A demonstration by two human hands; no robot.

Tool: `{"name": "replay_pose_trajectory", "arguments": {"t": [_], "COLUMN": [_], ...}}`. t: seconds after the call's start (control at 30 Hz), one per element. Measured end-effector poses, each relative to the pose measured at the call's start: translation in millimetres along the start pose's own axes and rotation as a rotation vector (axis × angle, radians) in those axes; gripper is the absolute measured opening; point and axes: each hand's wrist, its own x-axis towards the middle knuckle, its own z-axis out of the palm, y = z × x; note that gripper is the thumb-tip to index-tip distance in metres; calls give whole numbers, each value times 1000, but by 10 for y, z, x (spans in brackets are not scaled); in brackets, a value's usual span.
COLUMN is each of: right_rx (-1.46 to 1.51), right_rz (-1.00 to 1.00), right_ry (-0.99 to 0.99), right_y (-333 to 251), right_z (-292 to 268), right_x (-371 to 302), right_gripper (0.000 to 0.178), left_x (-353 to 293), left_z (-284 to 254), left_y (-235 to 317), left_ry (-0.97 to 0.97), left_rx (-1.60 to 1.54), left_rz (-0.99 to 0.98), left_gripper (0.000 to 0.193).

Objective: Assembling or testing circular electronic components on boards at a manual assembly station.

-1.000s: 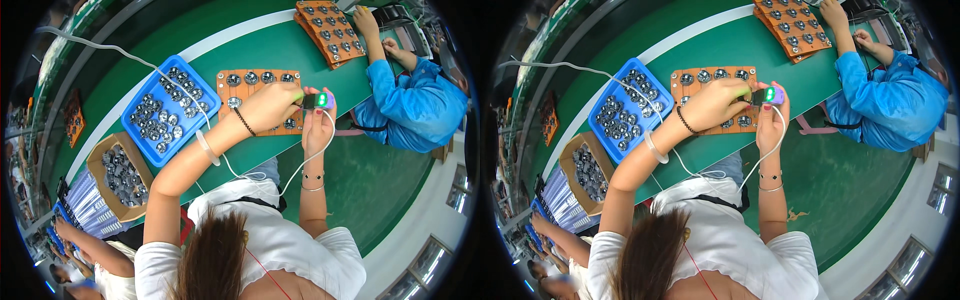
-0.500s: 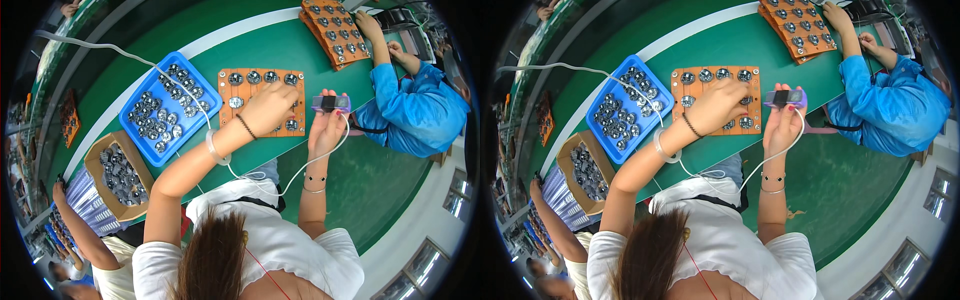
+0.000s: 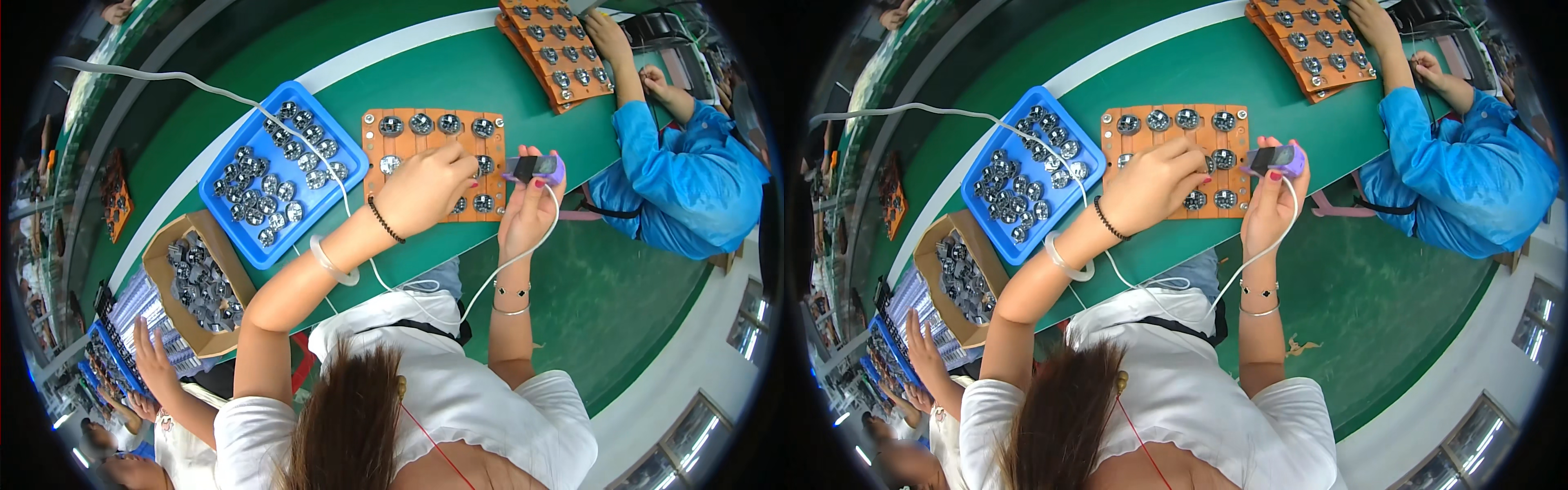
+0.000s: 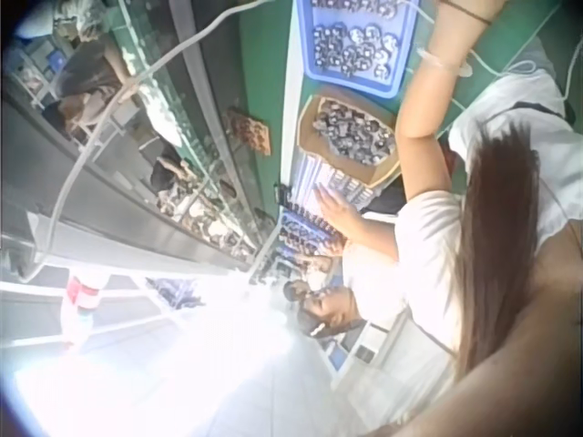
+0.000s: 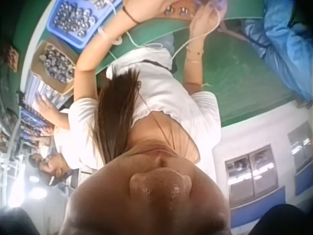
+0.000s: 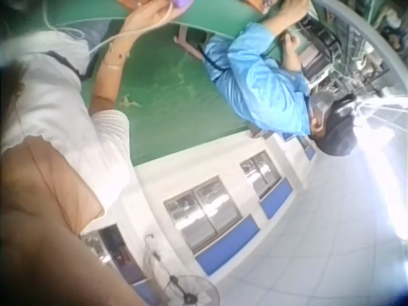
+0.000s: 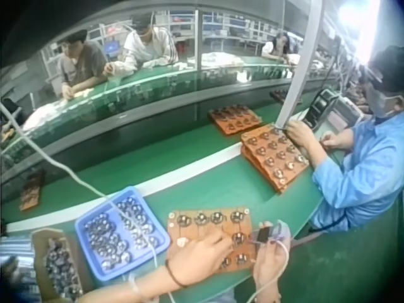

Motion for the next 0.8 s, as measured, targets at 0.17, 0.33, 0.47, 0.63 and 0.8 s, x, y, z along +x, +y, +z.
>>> {"name": "replay_pose_trajectory", "arguments": {"t": [0.17, 0.33, 0.47, 0.63, 0.8], "right_rx": [-187, 64, 77, 152, 76], "right_rz": [-38, 12, 11, 5, 0], "right_ry": [-413, -307, -328, -82, -161], "right_y": [-138, -145, -123, -134, -129], "right_z": [-38, 139, 104, 46, -10], "right_x": [-89, -152, -140, -86, -132], "right_gripper": [45, 47, 49, 49, 51], "left_x": [2, -15, -22, -16, -41], "left_z": [-23, -40, -92, 17, 31], "left_y": [71, 100, 91, -146, -206], "left_ry": [99, 173, 129, 109, 211], "left_rx": [-151, -130, -152, 97, 172], "left_rz": [139, 199, 168, 50, 142], "left_gripper": [11, 11, 10, 13, 20]}}
